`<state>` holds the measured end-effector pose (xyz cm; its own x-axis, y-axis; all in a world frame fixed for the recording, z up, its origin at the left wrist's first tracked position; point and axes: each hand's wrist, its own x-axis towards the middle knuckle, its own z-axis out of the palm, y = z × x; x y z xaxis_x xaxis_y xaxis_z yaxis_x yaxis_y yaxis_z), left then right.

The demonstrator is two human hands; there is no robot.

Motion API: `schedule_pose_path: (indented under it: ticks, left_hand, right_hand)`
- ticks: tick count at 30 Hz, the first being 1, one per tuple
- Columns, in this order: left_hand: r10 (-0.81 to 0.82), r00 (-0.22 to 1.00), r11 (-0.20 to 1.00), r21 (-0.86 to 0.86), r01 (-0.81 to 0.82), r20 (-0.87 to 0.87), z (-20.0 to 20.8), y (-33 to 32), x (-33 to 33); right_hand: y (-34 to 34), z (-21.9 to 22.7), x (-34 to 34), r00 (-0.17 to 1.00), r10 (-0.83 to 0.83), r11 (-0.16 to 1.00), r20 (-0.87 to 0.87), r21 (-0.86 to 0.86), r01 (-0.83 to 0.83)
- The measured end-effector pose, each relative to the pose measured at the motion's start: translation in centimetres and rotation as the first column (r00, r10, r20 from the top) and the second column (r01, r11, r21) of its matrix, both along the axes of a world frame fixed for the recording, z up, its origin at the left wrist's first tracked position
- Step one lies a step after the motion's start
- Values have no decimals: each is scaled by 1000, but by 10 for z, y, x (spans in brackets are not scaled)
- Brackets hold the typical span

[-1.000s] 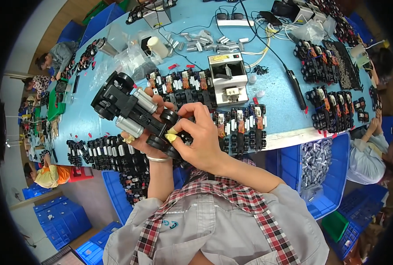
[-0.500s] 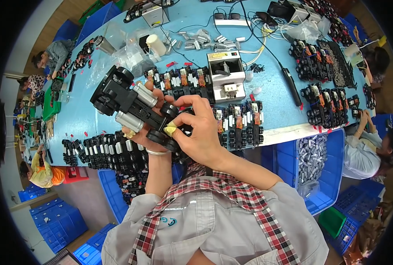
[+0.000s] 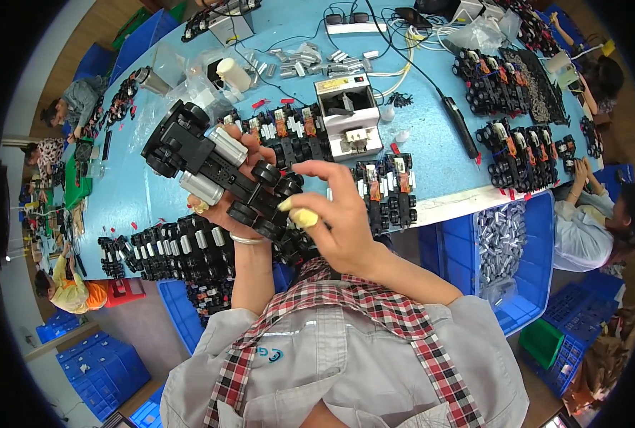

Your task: Assembling small mechanical components of a toy using an electric screwdriver and glue.

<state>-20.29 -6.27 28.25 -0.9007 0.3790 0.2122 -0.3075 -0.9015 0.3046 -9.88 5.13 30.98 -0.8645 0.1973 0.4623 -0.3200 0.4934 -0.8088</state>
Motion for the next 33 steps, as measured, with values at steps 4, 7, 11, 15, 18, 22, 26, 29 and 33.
schedule_pose_path:
  ticks: [4,7,11,15,18,22,26,29,33]
  left_hand:
    - [-53,996,996,62,57,-71,-7,11,-8]
    - [-46,998,999,-13,45,-39,-2,5,-12]
    - [21,987,933,-357,37,158,-31,-29,-19]
    - [-52,926,920,-343,190,374,-25,-91,-31]
    - [49,904,765,-599,239,424,-35,-191,-74]
    - [329,939,89,-993,78,103,-59,-351,-179]
    - [281,942,-229,-966,-118,-182,-135,-488,-286]
    - [354,934,-223,-974,37,-45,-185,-545,-328]
    - [99,981,-655,-753,-62,-166,-242,-635,-336]
  right_hand:
    - [3,0,-8,1000,-3,971,-31,239,11]
    - [3,-2,-14,999,33,999,-20,13,-33]
    - [-1,-13,-22,997,47,956,59,-292,-28]
    - [-3,-58,-44,943,207,885,261,-461,-66]
    - [-7,-88,-49,828,327,739,455,-669,75]
    - [-9,-140,-48,645,282,714,710,-604,353]
    - [-43,-172,-35,706,83,691,703,-551,468]
    - [-69,-158,-21,634,24,696,773,-468,544]
    - [-81,-151,-11,563,11,707,826,-405,580]
